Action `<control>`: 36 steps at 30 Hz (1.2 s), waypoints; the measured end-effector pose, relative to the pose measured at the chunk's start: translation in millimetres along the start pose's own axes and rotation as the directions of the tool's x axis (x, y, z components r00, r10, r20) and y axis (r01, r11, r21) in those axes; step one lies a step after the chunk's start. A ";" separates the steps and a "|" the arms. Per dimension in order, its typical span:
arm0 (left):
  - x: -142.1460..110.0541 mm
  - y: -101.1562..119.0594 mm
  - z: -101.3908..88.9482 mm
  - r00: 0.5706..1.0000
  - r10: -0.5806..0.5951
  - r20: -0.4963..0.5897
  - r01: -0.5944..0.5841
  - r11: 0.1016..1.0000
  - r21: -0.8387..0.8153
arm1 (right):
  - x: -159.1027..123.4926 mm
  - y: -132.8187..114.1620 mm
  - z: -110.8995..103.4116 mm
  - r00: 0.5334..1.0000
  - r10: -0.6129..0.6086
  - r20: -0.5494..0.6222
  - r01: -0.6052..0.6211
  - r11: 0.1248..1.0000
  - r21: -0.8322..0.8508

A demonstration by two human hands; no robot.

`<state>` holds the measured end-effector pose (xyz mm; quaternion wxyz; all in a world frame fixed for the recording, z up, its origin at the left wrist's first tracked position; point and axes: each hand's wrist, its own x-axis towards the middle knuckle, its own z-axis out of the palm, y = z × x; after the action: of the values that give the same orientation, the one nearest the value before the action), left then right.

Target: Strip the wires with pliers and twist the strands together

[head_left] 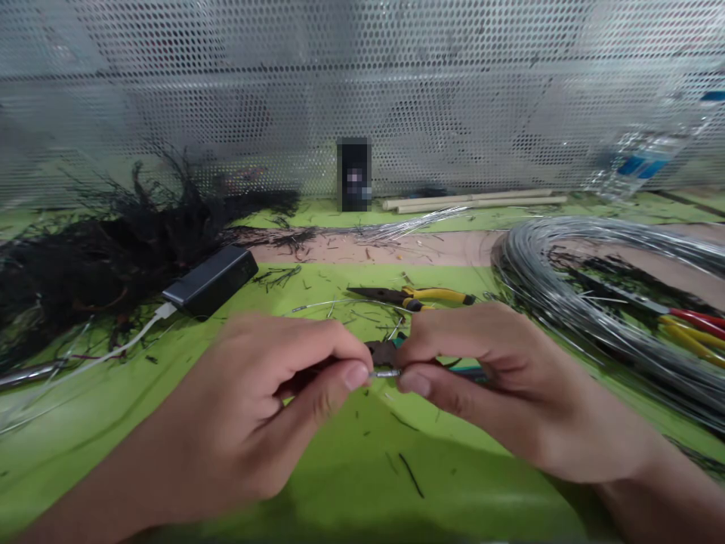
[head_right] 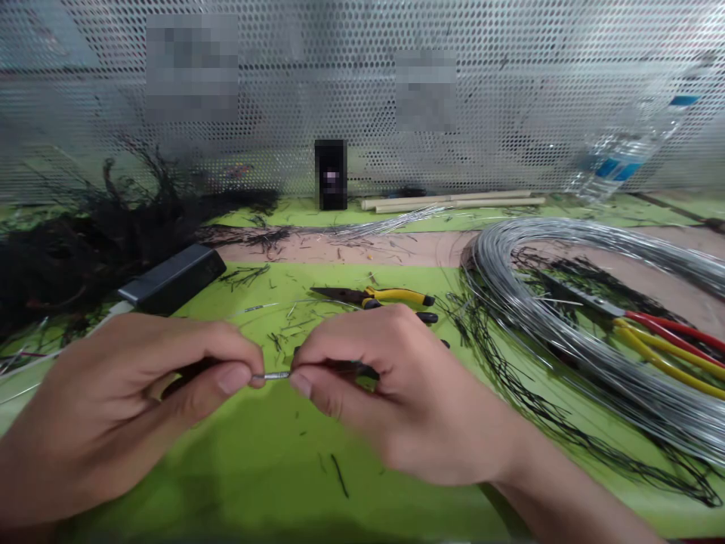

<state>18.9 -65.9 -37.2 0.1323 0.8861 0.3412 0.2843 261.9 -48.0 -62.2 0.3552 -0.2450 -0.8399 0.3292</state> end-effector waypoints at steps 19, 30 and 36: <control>-1.4 -7.4 -7.4 0.993 0.031 -0.117 -0.021 0.996 0.086 | 2.1 9.2 3.3 0.981 -0.089 -0.171 0.095 0.995 0.030; -4.6 -10.5 -3.0 0.986 0.126 -0.110 -0.116 0.989 0.093 | 3.5 11.7 1.3 0.992 -0.061 -0.108 0.076 0.987 0.142; -6.8 -10.0 -7.5 0.992 0.129 0.004 -0.129 0.991 0.039 | 4.8 13.4 0.6 0.998 -0.037 -0.043 0.042 0.993 0.111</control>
<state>5.1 -62.8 -38.2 0.0965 0.9090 0.2885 0.2849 260.8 -36.3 -70.3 0.3917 -0.2148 -0.8175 0.3636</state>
